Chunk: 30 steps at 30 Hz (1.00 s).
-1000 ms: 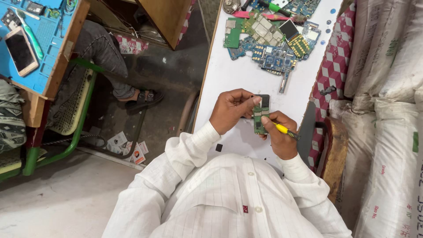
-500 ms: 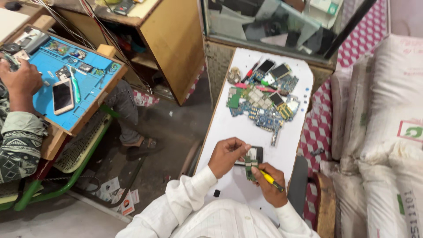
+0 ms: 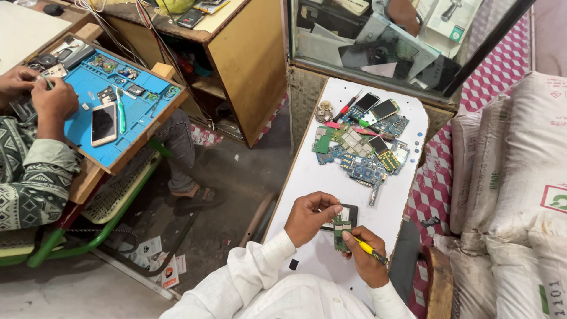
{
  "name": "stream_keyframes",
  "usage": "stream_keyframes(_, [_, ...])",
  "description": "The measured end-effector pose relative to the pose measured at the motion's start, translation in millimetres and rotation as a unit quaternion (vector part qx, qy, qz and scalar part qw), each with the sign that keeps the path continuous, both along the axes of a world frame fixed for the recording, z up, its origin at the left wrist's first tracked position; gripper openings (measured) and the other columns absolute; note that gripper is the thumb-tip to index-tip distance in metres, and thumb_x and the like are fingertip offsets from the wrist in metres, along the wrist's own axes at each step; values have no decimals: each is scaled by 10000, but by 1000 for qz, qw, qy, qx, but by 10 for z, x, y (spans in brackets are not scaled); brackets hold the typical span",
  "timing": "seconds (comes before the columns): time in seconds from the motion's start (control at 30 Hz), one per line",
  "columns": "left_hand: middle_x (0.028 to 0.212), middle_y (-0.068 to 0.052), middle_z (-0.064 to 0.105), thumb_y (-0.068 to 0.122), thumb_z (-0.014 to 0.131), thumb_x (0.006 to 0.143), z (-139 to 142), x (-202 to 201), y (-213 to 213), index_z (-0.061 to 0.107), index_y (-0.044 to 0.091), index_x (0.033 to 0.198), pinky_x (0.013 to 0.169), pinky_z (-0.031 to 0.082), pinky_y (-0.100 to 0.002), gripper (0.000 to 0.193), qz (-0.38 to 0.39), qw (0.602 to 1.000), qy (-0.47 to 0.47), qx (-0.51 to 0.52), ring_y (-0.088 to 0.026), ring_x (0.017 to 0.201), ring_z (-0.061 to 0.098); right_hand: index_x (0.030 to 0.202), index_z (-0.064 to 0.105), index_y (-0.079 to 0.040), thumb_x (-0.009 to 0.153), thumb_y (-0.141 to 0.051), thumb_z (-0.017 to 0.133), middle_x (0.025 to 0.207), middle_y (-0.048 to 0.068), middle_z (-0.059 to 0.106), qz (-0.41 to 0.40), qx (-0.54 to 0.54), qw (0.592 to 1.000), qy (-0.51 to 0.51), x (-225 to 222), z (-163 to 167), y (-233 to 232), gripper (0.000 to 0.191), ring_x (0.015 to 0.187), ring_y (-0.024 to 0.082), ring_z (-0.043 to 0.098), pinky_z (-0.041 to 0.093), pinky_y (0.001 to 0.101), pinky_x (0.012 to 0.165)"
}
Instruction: The person sits in a chair with a phone on their lap and uses a screwdriver to unscrew and open the phone's back cover, removes the battery, then works on a small internal circuit board and a larger mainboard, prying and unscrewing components over a table covered with other phone boards.
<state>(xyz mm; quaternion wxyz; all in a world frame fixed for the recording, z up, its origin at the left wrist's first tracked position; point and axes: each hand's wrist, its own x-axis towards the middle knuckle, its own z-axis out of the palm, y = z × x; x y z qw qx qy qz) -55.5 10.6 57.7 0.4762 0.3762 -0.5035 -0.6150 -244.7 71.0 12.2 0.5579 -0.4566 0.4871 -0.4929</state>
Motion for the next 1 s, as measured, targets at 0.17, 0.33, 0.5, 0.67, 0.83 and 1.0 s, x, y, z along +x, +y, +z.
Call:
stream_keyframes(0.17, [910, -32, 720, 133, 746, 958, -96, 115, 20, 716, -5, 1040, 715, 556, -236, 163, 4, 997, 72, 27, -76, 802, 642, 860, 654, 19, 950, -207, 689, 700, 80, 672, 37, 25, 999, -24, 63, -23, -10, 246, 566, 134, 603, 484, 280, 512])
stream_keyframes(0.33, [936, -33, 719, 142, 748, 956, -235, 126, -57, 712, 8, 1065, 723, 557, -234, 176, 12, 993, 109, 47, -76, 824, 643, 880, 657, 24, 937, -208, 691, 704, 84, 669, 39, 43, 998, -12, 129, -94, -58, 242, 574, 138, 602, 483, 285, 516])
stream_keyframes(0.5, [940, -21, 715, 142, 769, 924, -262, 237, -50, 722, 13, 1109, 719, 554, -228, 230, -3, 996, 72, 44, -66, 823, 636, 892, 650, 32, 956, -203, 690, 715, 95, 666, 24, 24, 999, -15, 196, -172, -62, 247, 576, 143, 591, 477, 283, 526])
stream_keyframes(0.67, [906, -27, 728, 191, 777, 932, -249, 308, -6, 734, 3, 1055, 712, 560, -228, 229, -3, 996, 57, 63, -69, 791, 650, 900, 645, 25, 953, -181, 690, 741, 96, 685, 32, 21, 999, -29, 238, -225, -38, 217, 590, 136, 593, 480, 280, 532])
stream_keyframes(0.83, [858, -45, 717, 239, 777, 941, -263, 308, 25, 717, 4, 1004, 684, 584, -244, 250, -12, 993, 67, 97, -85, 733, 653, 923, 659, 22, 943, -175, 697, 741, 94, 683, 18, 24, 999, -16, 225, -231, -17, 202, 587, 134, 588, 474, 278, 530])
stream_keyframes(1.0, [873, -21, 701, 240, 730, 965, -295, 297, 21, 701, 19, 1041, 672, 587, -247, 236, -7, 998, 31, 60, -64, 729, 630, 917, 659, 28, 947, -180, 703, 740, 90, 682, 31, 31, 999, -25, 223, -215, -21, 215, 594, 130, 590, 474, 277, 533])
